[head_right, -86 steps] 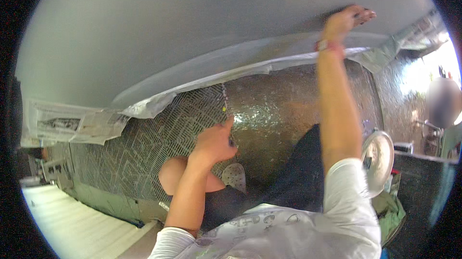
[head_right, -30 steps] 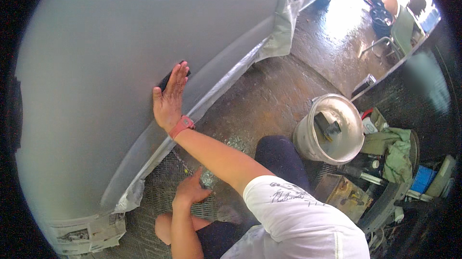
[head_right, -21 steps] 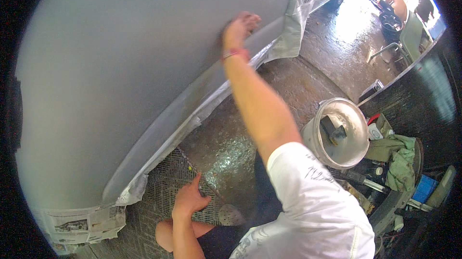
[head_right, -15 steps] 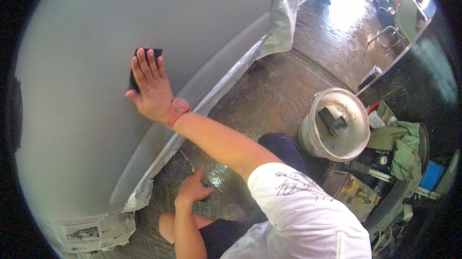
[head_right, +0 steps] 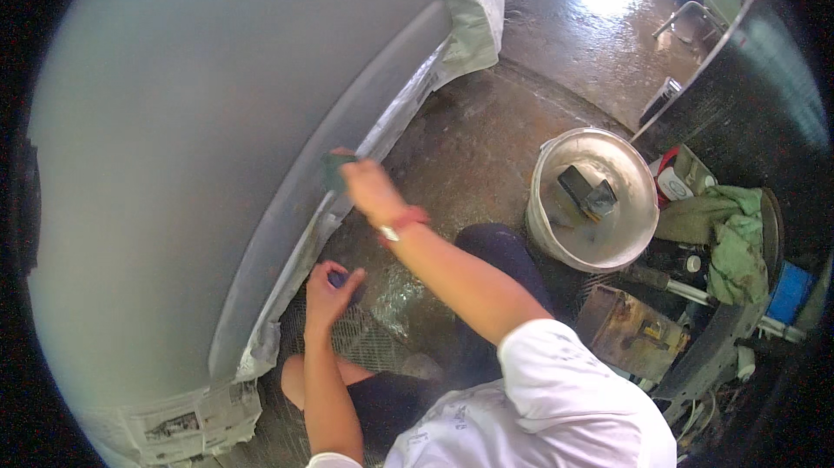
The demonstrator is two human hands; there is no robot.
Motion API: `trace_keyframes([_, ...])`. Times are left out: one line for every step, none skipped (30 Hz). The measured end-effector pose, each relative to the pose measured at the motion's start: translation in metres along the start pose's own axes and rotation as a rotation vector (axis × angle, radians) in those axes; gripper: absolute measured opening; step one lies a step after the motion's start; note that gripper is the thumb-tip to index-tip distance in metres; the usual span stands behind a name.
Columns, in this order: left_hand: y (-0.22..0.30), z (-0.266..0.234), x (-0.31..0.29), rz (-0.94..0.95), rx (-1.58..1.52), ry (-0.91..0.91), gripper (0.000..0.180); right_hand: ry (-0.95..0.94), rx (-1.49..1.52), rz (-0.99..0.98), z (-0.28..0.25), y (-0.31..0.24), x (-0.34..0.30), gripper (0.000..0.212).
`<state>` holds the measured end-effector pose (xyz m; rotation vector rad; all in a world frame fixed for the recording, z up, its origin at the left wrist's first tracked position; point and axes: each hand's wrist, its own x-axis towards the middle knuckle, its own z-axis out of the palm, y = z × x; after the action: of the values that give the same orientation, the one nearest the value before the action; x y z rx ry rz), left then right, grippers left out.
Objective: The person kneels beside a car panel and repeatedly wipes its surface with a cloth, dipping the cloth into a bucket of water between passes. The person also uses a small sanding block on the panel edge and continues wiping different sections of the panel.
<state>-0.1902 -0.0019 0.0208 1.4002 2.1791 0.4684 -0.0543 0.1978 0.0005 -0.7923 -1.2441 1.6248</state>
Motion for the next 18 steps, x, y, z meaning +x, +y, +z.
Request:
trace_keyframes([-0.001, -0.005, -0.003, -0.059, -0.066, 0.067, 0.035, 0.038, 0.041, -0.081, -0.017, -0.022, -0.026, 0.039])
trace_keyframes([-0.015, -0.006, -0.003, -0.109, -0.281, 0.060, 0.038, 0.248, 0.274, -0.066, -0.043, -0.051, -0.056, 0.030])
trace_keyframes([-0.031, -0.001, 0.006, -0.132, -0.504, 0.048, 0.041, 0.360, 0.085, -0.127, -0.091, -0.063, -0.078, 0.029])
trace_keyframes([-0.045, 0.000, 0.007, -0.170, -0.726, 0.058, 0.045, 0.487, -0.305, -0.209, -0.137, -0.063, -0.109, 0.028])
trace_keyframes([-0.046, 0.000, 0.007, -0.115, -0.805, 0.058, 0.047, 0.625, -0.756, -0.261, -0.186, -0.064, -0.140, 0.026])
trace_keyframes([-0.045, -0.006, 0.010, -0.058, -0.879, 0.069, 0.051, 0.738, -1.174, -0.243, -0.236, -0.067, -0.171, 0.025])
trace_keyframes([-0.030, -0.015, 0.006, -0.016, -0.790, 0.112, 0.048, 0.857, -0.906, -0.408, -0.239, -0.102, -0.179, 0.037])
trace_keyframes([-0.014, -0.023, 0.004, 0.031, -0.703, 0.150, 0.046, 0.680, -1.046, -0.225, -0.262, -0.108, -0.196, 0.051])
trace_keyframes([-0.015, -0.032, 0.001, -0.013, -0.773, 0.183, 0.045, 0.416, -1.251, 0.022, -0.309, -0.086, -0.219, 0.064])
trace_keyframes([-0.021, -0.040, -0.006, -0.061, -0.841, 0.213, 0.044, 0.422, -1.420, 0.117, -0.341, -0.056, -0.245, 0.071])
trace_keyframes([-0.027, -0.046, -0.013, -0.097, -0.909, 0.241, 0.042, 0.429, -1.346, 0.111, -0.331, -0.058, -0.257, 0.071])
trace_keyframes([-0.031, -0.053, -0.023, -0.158, -1.050, 0.323, 0.040, 0.432, -1.277, 0.107, -0.317, -0.064, -0.261, 0.071])
trace_keyframes([-0.032, -0.061, -0.035, -0.215, -1.192, 0.399, 0.039, 0.424, -1.210, 0.154, -0.315, -0.059, -0.264, 0.070])
trace_keyframes([-0.034, -0.066, -0.048, -0.262, -1.331, 0.475, 0.037, 0.422, -1.142, 0.205, -0.314, -0.052, -0.266, 0.069])
trace_keyframes([-0.043, -0.069, -0.059, -0.228, -1.405, 0.525, 0.037, 0.429, -1.068, 0.256, -0.312, -0.045, -0.265, 0.068])
trace_keyframes([-0.057, -0.070, -0.069, -0.189, -1.477, 0.572, 0.037, 0.426, -1.157, 0.189, -0.316, -0.039, -0.261, 0.065])
trace_keyframes([-0.058, -0.072, -0.072, -0.138, -1.557, 0.606, 0.036, 0.411, -1.191, 0.207, -0.315, -0.040, -0.258, 0.063])
trace_keyframes([-0.057, -0.069, -0.076, -0.115, -1.630, 0.634, 0.047, 0.398, -1.224, 0.225, -0.314, -0.043, -0.256, 0.061])
